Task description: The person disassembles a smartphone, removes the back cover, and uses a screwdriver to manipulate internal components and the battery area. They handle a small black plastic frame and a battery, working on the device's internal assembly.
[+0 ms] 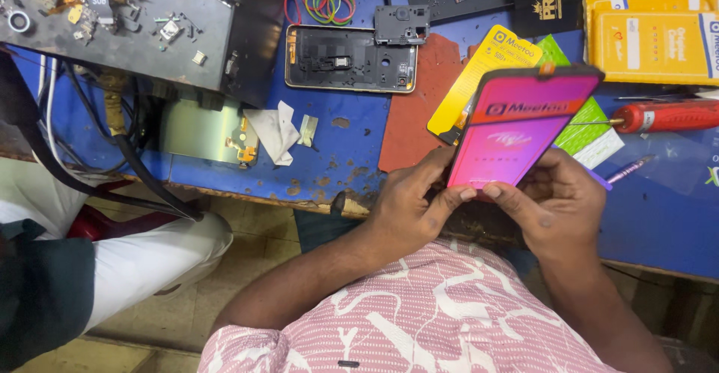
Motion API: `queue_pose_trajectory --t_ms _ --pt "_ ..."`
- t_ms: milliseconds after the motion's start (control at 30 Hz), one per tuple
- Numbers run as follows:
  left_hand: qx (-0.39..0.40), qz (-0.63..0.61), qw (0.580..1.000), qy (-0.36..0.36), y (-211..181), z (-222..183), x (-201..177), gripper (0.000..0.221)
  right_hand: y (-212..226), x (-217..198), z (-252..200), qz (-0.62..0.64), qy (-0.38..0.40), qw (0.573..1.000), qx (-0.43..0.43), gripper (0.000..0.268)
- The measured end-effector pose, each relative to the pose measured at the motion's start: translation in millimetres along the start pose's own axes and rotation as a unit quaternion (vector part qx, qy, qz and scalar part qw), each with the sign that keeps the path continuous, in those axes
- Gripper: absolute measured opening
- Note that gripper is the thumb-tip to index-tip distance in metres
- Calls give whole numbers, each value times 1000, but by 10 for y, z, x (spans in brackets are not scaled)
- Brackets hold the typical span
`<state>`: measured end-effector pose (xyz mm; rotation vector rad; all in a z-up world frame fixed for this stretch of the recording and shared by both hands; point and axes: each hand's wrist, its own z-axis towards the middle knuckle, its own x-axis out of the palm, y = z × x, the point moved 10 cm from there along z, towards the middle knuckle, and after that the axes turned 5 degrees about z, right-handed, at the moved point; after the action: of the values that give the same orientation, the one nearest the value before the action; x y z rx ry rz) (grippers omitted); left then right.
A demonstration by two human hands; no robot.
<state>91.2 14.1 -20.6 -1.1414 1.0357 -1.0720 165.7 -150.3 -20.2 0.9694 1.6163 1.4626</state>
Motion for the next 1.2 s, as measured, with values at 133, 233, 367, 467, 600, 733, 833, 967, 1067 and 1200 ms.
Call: queue_pose_trajectory --t_ms 133,233,367,467,600,733,833,967,1067,1200 --pt "3 -16 1000 23 -41 -10 -62 36 323 186 -65 -81 38 988 -127 29" --pt "7 -49 998 32 -55 -8 -150 42 650 344 -108 -271 64 926 -255 32" --pt "-128 -262 956 38 341 1 -225 39 935 581 -229 -341 108 837 -413 30" --pt "-229 -418 870 124 519 -129 -139 40 1054 700 -352 -357 165 794 -463 25" --pt "-283 -490 797 212 427 -287 20 32 1023 889 -435 -398 213 746 -489 22" --pt "-288 -415 841 191 450 -244 -12 26 968 992 -446 -398 211 730 -514 21" --pt "-269 -385 866 170 451 -244 -103 28 922 1014 -381 -373 234 753 -488 23" --pt "-276 -330 895 117 569 -312 -340 33 859 879 -173 -348 216 807 -425 27" --pt "-232 -269 932 73 535 -346 -713 32 761 659 99 -435 138 830 -319 28" --pt "-186 -280 942 2 385 -333 -1020 35 714 575 321 -489 123 831 -234 54"
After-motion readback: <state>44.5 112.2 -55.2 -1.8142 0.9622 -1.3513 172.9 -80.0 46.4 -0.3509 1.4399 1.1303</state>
